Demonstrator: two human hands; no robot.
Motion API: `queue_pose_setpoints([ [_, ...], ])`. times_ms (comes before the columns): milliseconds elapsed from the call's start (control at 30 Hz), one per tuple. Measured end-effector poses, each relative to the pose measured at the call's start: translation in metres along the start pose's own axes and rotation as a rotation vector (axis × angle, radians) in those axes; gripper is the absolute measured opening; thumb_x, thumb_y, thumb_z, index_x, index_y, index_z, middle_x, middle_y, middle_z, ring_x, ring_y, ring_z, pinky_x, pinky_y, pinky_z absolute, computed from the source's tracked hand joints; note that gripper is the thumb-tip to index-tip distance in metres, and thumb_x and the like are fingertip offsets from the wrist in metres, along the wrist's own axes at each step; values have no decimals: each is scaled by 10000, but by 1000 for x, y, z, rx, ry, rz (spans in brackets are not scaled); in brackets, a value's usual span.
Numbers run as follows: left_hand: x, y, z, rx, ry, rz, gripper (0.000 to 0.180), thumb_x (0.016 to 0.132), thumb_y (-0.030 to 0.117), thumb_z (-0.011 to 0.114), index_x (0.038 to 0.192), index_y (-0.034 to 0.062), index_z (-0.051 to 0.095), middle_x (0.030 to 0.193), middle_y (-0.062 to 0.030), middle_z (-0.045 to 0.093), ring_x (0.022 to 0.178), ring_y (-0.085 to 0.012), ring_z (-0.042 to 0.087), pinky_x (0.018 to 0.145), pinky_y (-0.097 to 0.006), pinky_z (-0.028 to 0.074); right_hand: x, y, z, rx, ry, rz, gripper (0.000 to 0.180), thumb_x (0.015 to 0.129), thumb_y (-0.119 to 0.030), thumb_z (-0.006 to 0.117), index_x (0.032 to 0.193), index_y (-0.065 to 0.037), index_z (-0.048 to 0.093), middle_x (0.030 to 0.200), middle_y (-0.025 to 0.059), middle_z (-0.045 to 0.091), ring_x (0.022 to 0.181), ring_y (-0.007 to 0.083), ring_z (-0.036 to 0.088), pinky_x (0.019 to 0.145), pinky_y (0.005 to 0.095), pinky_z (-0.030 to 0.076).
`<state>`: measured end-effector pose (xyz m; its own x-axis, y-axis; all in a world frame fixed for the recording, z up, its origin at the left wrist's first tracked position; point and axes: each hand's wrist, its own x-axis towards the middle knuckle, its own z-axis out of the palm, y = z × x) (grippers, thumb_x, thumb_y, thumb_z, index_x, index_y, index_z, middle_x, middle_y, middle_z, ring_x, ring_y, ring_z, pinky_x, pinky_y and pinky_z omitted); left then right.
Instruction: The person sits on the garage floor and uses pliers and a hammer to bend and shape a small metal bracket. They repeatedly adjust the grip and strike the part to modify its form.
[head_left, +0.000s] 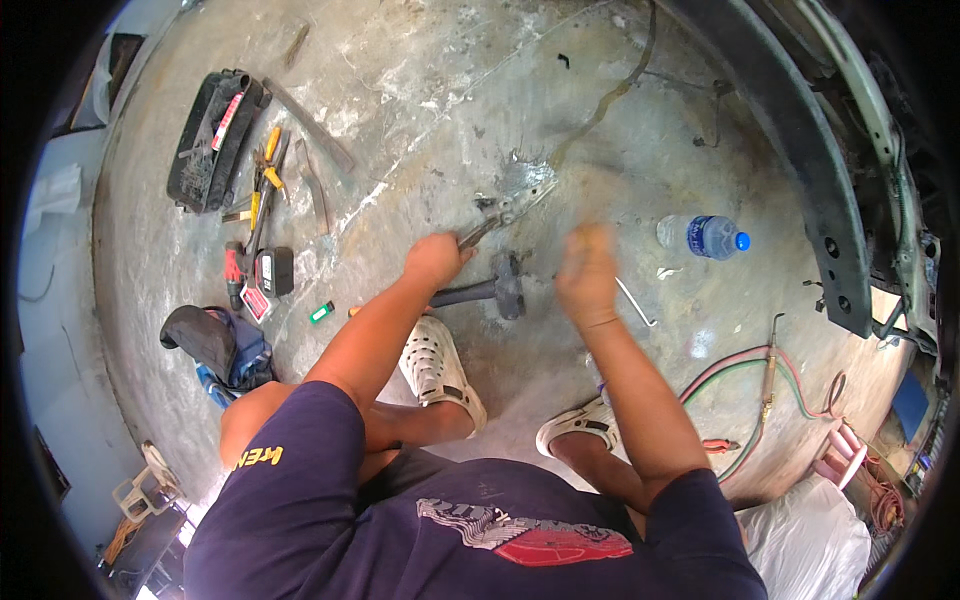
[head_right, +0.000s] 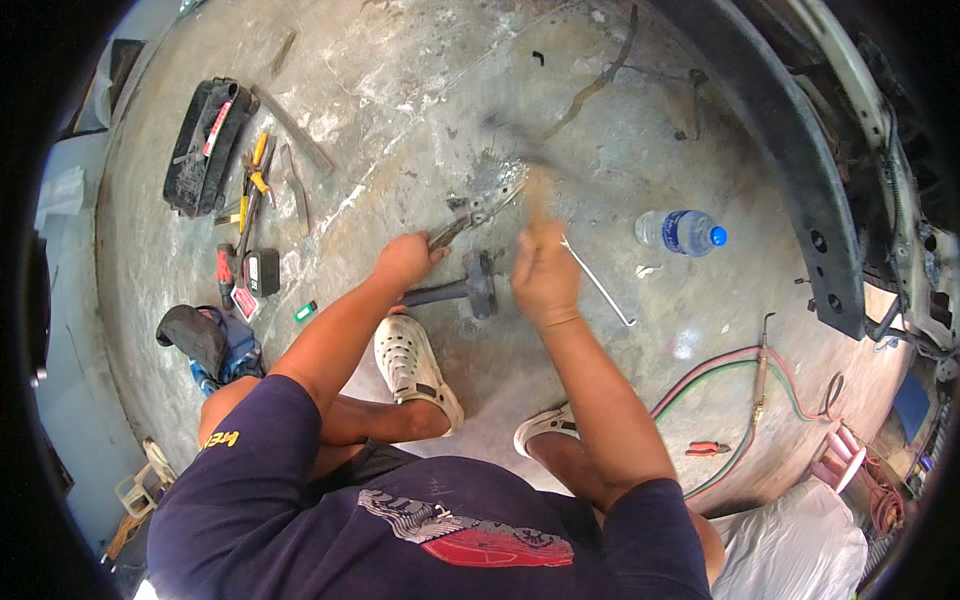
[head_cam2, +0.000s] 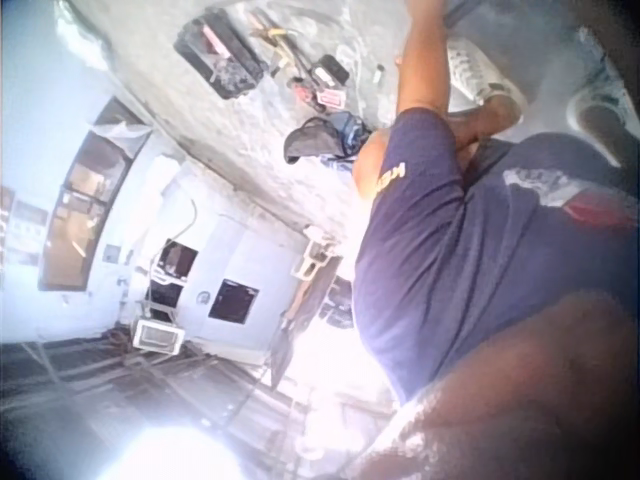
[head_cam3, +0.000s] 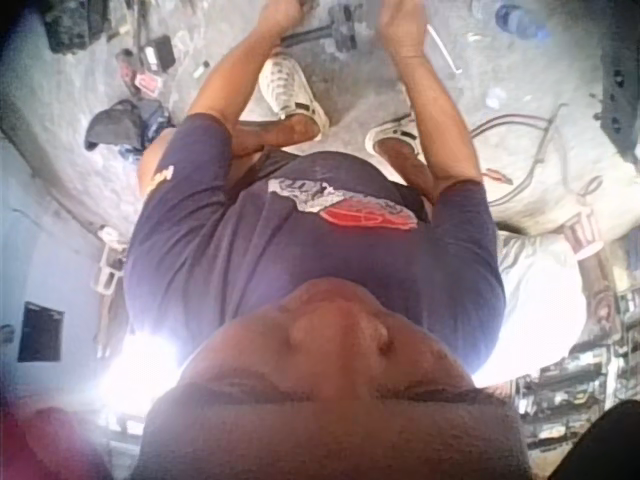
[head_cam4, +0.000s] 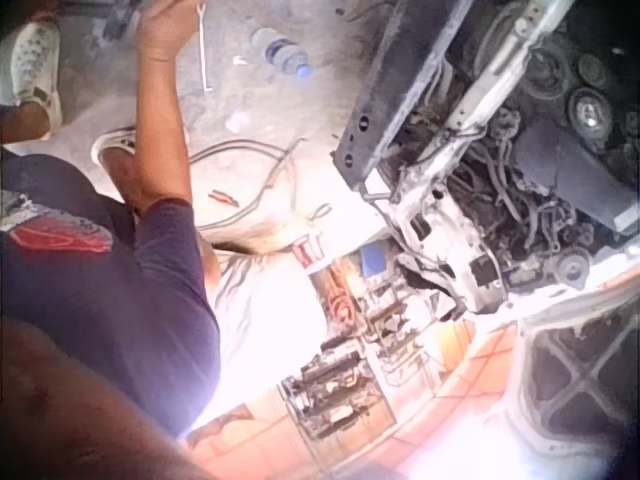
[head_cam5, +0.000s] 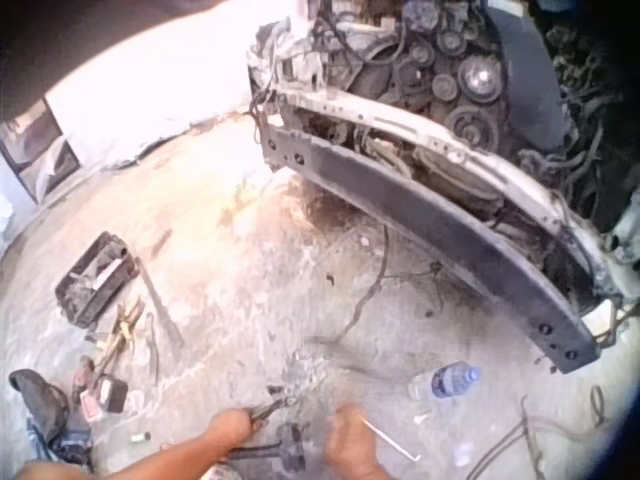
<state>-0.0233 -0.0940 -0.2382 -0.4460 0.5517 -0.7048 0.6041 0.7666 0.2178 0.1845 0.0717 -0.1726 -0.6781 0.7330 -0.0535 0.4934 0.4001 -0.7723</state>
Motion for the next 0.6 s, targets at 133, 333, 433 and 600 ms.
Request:
queue_pose_setpoints([
  [133, 1, -2, 3, 97, -18, 61, 521, 969, 549, 642, 1173, 76, 719, 1049, -214, 751, 1018, -415, 714, 895, -514, 560, -13, 38, 30, -348, -305, 310, 333, 1056, -331, 550, 1064, 2, 554, 848, 305, 697, 818, 497, 693, 723, 572, 542],
  [333, -5, -4, 8, 20, -11, -25, 529, 971, 562, 633, 1156, 74, 722, 1028, -199, 755, 1012, -396, 720, 891, -518, 561, 33, -56, -47, 125, 69, 42, 283, 1056, -297, 566, 1039, -15, 537, 751, 251, 674, 713, 500, 668, 632, 566, 520],
  [433, -11, -7, 4, 15, -21, -62, 534, 968, 568, 636, 1147, 73, 723, 1031, -196, 754, 1021, -398, 716, 892, -520, 559, 16, -71, -38, 302, 227, -55, 274, 1060, -290, 555, 1041, -19, 527, 777, 238, 681, 716, 494, 670, 640, 570, 511],
  [600, -3, 0, 10, 106, -23, 58, 542, 960, 579, 639, 1153, 80, 725, 1057, -195, 752, 1033, -400, 713, 898, -517, 560, -29, 71, 36, -371, -304, 259, 315, 1048, -320, 557, 1103, -10, 556, 819, 258, 706, 761, 472, 701, 701, 575, 545],
])
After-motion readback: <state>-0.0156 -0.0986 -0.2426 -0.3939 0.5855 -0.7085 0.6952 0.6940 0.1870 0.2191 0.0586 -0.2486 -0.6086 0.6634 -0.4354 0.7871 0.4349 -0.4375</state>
